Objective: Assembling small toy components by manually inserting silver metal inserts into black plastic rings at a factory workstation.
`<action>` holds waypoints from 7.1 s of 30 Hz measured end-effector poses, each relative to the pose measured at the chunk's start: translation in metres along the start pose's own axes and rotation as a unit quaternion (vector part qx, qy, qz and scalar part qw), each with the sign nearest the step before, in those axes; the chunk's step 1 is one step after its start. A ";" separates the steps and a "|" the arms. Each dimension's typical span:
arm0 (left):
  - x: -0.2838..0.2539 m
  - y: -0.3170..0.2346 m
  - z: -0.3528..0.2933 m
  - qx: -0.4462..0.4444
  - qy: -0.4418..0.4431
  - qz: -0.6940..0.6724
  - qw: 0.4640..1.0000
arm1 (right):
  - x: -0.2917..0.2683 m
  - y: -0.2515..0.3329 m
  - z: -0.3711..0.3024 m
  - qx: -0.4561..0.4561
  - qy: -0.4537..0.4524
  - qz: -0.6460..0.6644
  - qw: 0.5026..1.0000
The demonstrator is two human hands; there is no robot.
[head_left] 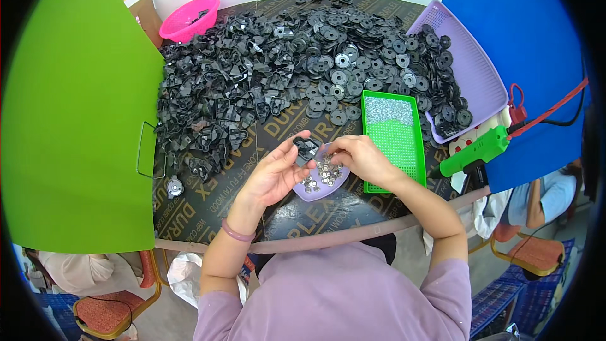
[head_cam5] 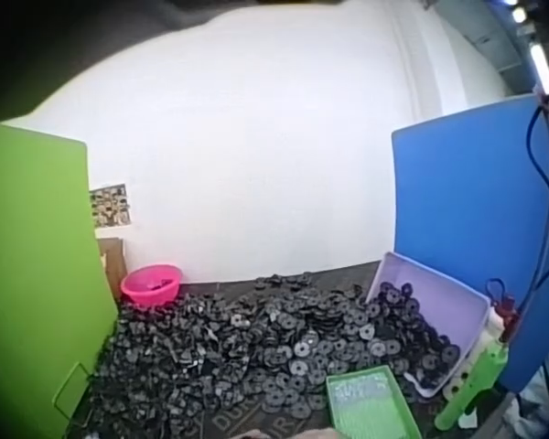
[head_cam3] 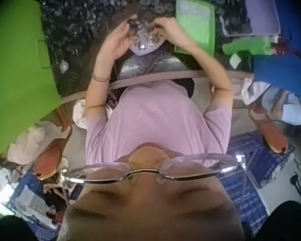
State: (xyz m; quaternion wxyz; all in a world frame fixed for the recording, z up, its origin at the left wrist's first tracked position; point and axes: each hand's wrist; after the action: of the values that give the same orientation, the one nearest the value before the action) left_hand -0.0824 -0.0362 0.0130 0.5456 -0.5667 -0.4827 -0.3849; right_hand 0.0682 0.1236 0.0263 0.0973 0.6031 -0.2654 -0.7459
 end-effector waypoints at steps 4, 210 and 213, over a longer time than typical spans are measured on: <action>-0.008 0.004 0.001 -0.006 -0.004 0.017 1.000 | -0.009 0.003 0.000 0.028 -0.042 0.049 0.998; -0.012 0.024 -0.010 -0.024 -0.001 -0.096 0.995 | -0.023 0.021 0.012 -0.115 -0.282 -0.020 0.952; -0.015 0.022 -0.007 0.001 -0.009 -0.088 0.996 | -0.017 -0.026 0.040 -0.049 -0.234 -0.155 0.959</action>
State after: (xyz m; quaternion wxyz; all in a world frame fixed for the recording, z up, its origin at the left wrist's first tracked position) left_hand -0.0636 -0.0437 -0.0064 0.5058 -0.5250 -0.5360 -0.4257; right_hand 0.0390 0.1648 0.0330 -0.0545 0.4401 -0.1468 -0.8842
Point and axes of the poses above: each hand's wrist, its own z-axis towards the middle knuckle, its own x-axis out of the palm, y = z × x, and after that the axes turned 15 degrees about -z, right-handed
